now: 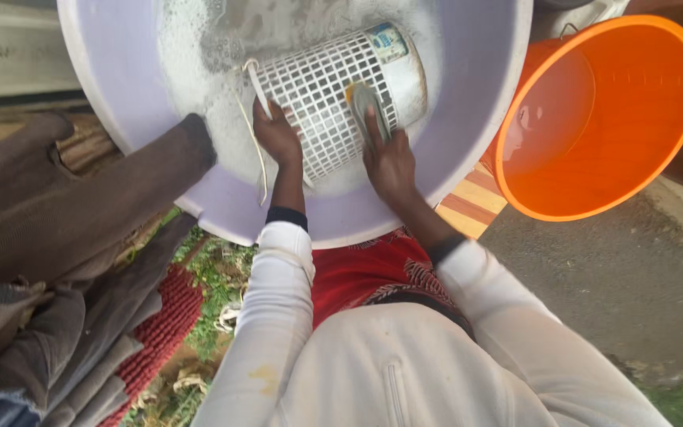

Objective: The person uses a broom and a brush to wash a plastic basket in a basin of soapy water.

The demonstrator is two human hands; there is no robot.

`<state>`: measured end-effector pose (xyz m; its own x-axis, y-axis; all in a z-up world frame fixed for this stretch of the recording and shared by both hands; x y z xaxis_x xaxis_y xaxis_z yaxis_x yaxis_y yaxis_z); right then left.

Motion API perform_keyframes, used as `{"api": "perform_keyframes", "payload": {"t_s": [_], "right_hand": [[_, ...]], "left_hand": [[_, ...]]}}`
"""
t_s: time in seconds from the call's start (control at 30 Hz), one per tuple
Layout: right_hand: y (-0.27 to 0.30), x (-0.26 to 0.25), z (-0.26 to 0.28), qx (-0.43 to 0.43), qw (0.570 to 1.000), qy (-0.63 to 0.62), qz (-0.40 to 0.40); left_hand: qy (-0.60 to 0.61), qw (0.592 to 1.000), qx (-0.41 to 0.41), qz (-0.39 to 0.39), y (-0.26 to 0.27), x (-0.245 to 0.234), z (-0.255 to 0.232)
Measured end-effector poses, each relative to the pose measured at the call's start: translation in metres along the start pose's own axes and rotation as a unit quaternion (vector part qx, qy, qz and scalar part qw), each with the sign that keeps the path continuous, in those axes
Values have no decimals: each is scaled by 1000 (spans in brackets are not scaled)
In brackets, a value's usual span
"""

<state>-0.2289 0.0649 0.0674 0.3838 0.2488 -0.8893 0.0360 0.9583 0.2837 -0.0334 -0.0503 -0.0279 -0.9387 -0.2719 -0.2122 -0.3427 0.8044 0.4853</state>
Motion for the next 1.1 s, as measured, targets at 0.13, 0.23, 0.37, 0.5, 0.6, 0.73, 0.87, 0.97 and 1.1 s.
{"api": "perform_keyframes", "payload": {"t_s": [0.13,0.23,0.37,0.5,0.6,0.73,0.87,0.97,1.1], "right_hand": [[24,-28,-40,95,993,-49,58],[-21,-22,-60,97,994,-48,2],[-19,11,-16,-112,975,-149,-120],[-30,3,-23,30,998,-42,45],[-25,-9,-12,-35,999,30,-27],[-44,-30,-43,10,982,117,-151],[-24,-15,-21,-100,986,90,-96],[-16,-20,-37,-77,991,97,-59],[-35,-28,-42,-32,992,106,-57]], "left_hand": [[-24,999,-40,9,-2,-4,-18],[8,997,-75,8,-4,-1,-18],[22,999,-41,-15,-35,4,-7],[17,997,-72,-14,-21,-7,-6],[34,995,-98,-4,-20,0,-23],[47,998,-51,-2,-22,5,-17],[59,994,-85,-18,-26,9,-13],[58,995,-85,4,-12,0,-8],[46,997,-68,-5,-19,12,-23]]}}
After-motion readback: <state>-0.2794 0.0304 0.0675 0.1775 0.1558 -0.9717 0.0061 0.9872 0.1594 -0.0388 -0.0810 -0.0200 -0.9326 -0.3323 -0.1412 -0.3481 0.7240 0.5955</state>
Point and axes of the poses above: each hand's wrist, its own y-axis away from the middle knuckle, its own x-axis out of the palm, z = x × y, the point moved 2 cm from there along -y, towards the middle knuckle, and after that the axes turned 8 degrees about z, right-handed, at the moved point
